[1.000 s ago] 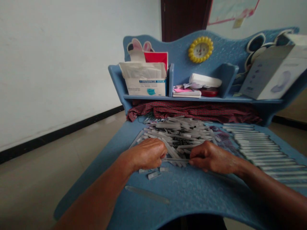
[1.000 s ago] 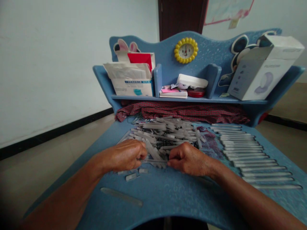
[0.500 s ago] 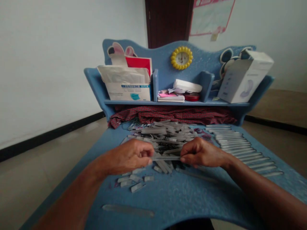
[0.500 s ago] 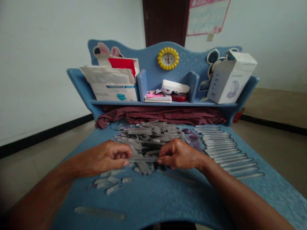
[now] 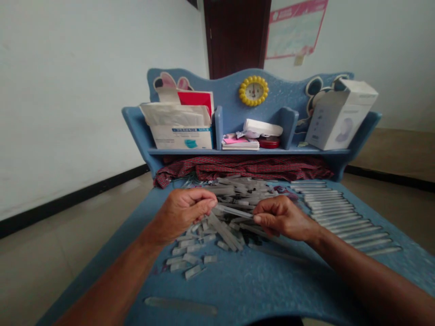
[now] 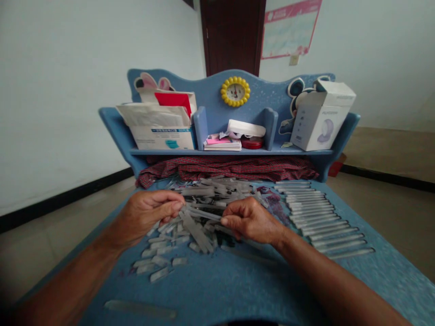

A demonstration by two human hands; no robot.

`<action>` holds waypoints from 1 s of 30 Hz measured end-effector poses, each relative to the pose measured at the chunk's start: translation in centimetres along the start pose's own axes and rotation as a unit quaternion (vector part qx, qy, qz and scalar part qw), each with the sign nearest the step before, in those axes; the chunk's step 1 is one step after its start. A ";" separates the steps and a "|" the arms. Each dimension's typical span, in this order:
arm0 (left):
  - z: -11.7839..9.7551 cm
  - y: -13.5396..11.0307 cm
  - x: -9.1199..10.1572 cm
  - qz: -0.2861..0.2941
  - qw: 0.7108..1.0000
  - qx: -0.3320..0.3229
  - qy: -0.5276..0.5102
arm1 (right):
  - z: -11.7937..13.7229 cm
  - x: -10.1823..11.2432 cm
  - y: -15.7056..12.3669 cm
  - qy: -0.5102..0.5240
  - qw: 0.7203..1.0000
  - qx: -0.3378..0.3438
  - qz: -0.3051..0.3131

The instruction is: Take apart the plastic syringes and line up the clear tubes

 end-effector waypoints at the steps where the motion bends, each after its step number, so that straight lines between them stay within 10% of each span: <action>1: -0.2 -0.1 0.0 -0.006 1.000 -0.006 0.007 | -0.1 -0.1 0.0 0.001 1.000 0.001 -0.006; 14: 0.2 -0.4 -1.3 -0.019 0.999 0.003 0.033 | 0.1 -0.7 0.0 -0.121 0.992 0.044 0.009; 20: 0.5 -1.2 -2.8 0.079 0.994 -0.003 0.071 | 3.1 -0.7 -0.6 -0.381 0.913 0.146 0.006; 27: 0.2 -0.4 -1.6 0.027 0.985 -0.080 0.151 | 0.3 11.3 1.9 -0.705 0.705 0.032 -0.072; 30: -0.1 -0.4 -1.7 0.039 0.978 -0.092 0.184 | -2.4 16.0 2.6 -0.728 0.680 0.005 -0.082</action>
Point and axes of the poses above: each hand's wrist, its own y-axis towards the middle knuckle, its own x-axis out of the back of the hand, z = x × y, the point moved 4 cm from there along y, towards the middle knuckle, and after that the axes turned 14 degrees about -z, right-handed, at the moved point
